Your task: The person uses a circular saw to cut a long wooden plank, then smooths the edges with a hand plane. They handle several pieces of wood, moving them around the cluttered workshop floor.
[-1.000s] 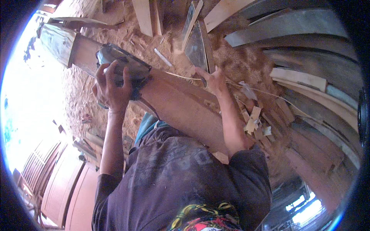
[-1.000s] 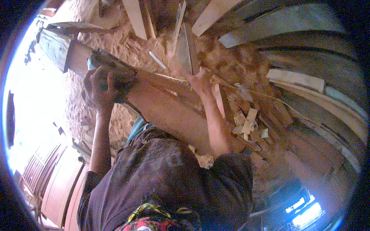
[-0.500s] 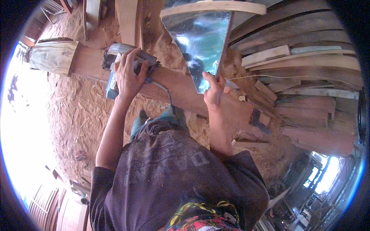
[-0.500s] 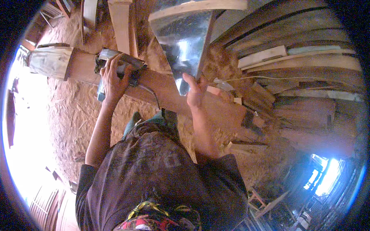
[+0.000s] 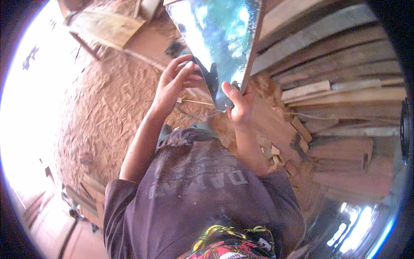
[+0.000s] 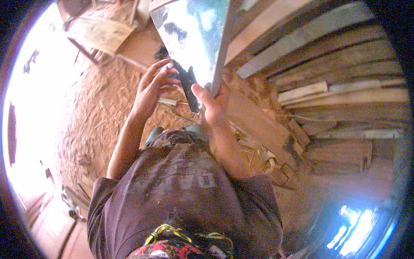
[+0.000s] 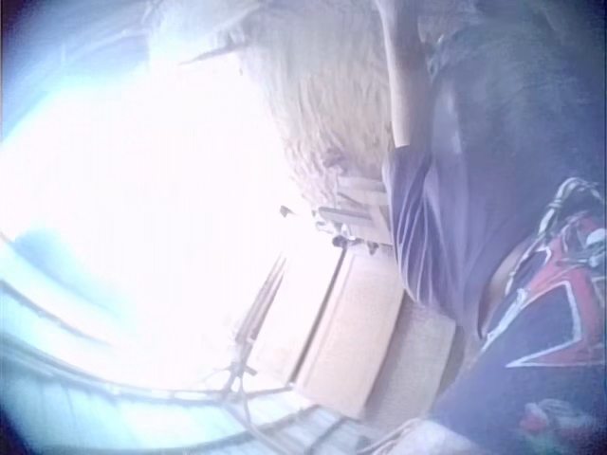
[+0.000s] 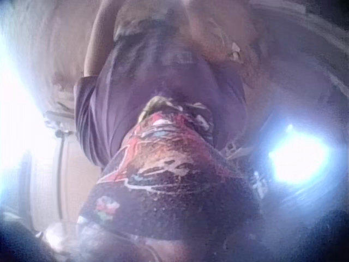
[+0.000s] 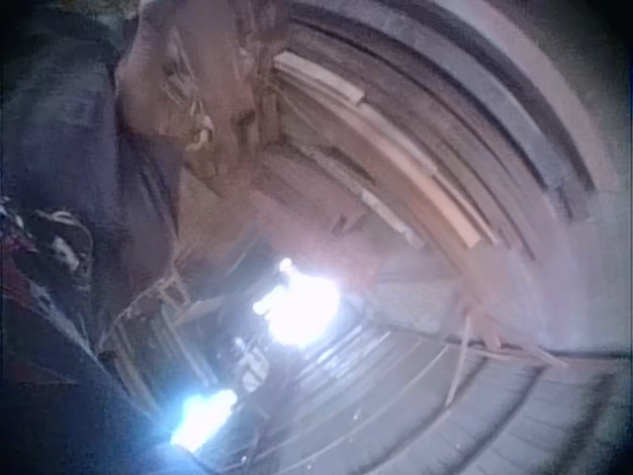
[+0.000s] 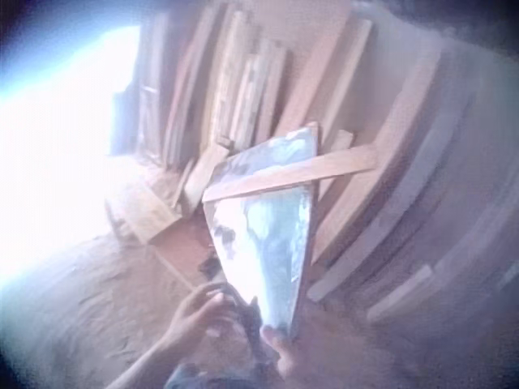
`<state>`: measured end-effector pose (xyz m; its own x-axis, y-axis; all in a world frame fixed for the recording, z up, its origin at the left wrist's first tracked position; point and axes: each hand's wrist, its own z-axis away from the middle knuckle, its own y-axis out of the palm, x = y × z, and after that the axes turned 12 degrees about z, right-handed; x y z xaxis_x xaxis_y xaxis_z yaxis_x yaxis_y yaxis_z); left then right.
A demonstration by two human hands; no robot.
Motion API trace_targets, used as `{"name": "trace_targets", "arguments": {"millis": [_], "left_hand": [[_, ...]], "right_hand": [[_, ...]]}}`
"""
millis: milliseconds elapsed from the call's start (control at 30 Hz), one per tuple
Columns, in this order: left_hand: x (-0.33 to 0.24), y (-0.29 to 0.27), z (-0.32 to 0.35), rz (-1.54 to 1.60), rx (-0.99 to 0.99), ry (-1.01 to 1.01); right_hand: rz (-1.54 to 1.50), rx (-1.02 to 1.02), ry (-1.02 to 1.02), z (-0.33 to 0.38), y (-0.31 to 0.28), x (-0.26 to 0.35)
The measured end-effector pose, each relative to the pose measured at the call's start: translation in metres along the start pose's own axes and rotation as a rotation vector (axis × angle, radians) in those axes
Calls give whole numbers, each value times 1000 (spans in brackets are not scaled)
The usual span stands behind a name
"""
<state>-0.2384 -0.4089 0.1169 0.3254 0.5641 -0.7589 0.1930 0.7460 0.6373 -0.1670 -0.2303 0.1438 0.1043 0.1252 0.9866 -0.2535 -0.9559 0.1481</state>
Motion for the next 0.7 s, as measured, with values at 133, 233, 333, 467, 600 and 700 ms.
{"name": "trace_targets", "arguments": {"millis": [133, 233, 333, 467, 600, 700], "left_hand": [[-9, -33, 50, 270, -178, -78], [20, -84, 80, 389, -222, -96], [32, -107, 111, 500, -344, -117], [38, -127, 158, 157, -490, -226], [73, -157, 196, -540, -971, 96], [63, -161, 224, -1067, -984, 578]], "right_hand": [[185, 328, -72, 20, 53, 2], [323, 523, 8, 35, 81, -14], [465, 699, 16, 29, 104, -35], [559, 879, 163, 44, 126, -48], [903, 1074, -39, 48, 126, -64], [1024, 1193, -146, 48, 123, -75]]}}
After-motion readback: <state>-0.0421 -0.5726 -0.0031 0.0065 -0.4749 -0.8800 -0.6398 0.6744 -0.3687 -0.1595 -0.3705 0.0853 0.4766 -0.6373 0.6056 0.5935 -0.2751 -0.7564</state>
